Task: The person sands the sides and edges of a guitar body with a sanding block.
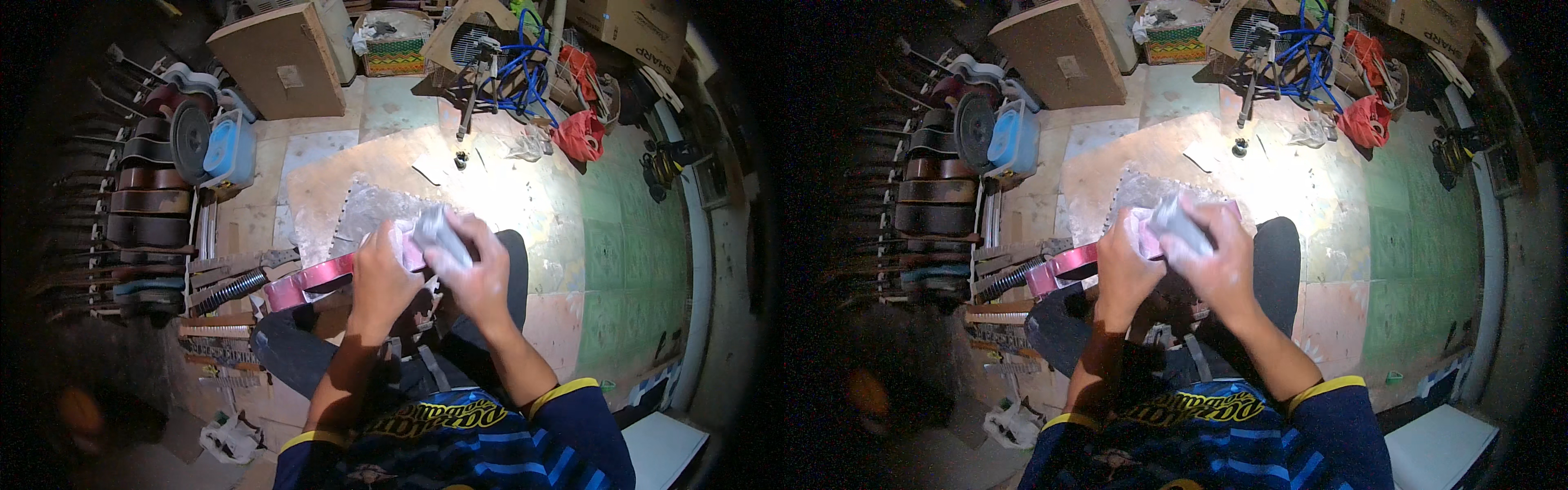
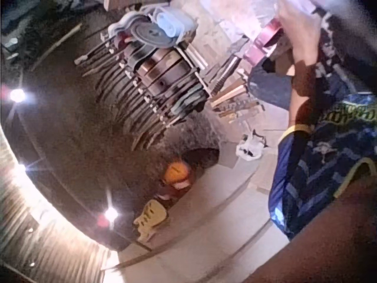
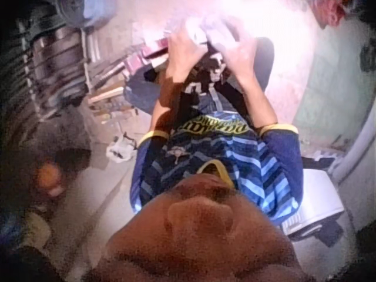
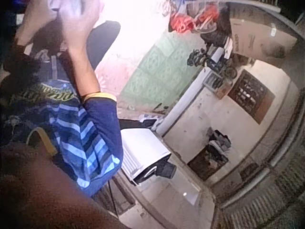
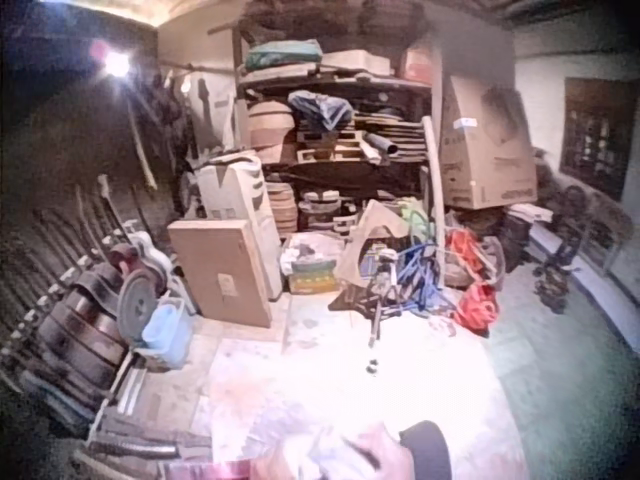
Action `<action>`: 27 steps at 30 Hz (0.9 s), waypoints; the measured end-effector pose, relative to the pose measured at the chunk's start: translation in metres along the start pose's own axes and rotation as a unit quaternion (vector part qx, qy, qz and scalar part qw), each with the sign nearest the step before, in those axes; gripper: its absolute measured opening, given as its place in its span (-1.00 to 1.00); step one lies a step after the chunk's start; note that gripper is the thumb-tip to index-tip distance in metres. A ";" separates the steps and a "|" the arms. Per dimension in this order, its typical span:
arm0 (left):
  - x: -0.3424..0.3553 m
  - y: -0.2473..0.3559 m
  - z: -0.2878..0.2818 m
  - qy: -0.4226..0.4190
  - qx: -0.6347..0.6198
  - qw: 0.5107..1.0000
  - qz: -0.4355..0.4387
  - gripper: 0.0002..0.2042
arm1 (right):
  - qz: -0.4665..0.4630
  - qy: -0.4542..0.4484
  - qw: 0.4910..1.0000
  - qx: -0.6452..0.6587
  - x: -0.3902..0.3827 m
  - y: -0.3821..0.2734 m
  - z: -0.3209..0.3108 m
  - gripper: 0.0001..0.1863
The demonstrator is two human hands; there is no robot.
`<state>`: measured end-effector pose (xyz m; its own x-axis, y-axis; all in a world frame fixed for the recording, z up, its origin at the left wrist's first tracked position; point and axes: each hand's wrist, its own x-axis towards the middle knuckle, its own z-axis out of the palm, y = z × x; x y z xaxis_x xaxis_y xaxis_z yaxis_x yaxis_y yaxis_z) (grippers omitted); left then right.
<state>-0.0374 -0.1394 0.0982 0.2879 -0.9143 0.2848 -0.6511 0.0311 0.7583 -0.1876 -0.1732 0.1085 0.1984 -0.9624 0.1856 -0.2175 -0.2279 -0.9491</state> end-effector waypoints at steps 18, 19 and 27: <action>0.005 0.005 0.003 -0.022 -0.029 0.999 0.001 -0.62 | -0.206 0.010 0.965 -0.160 -0.025 -0.017 -0.017 -0.44; 0.004 0.005 0.005 -0.018 -0.050 0.998 0.014 -0.62 | -0.157 0.015 0.978 -0.136 -0.020 -0.014 -0.016 -0.44; -0.001 0.007 0.006 -0.015 -0.050 0.999 -0.001 -0.65 | -0.155 0.050 0.983 -0.082 -0.024 -0.002 -0.010 -0.44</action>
<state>-0.0461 -0.1405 0.0998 0.2669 -0.9260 0.2669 -0.5764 0.0686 0.8143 -0.2013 -0.1511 0.1088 0.1871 -0.8506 0.4913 -0.3146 -0.5257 -0.7904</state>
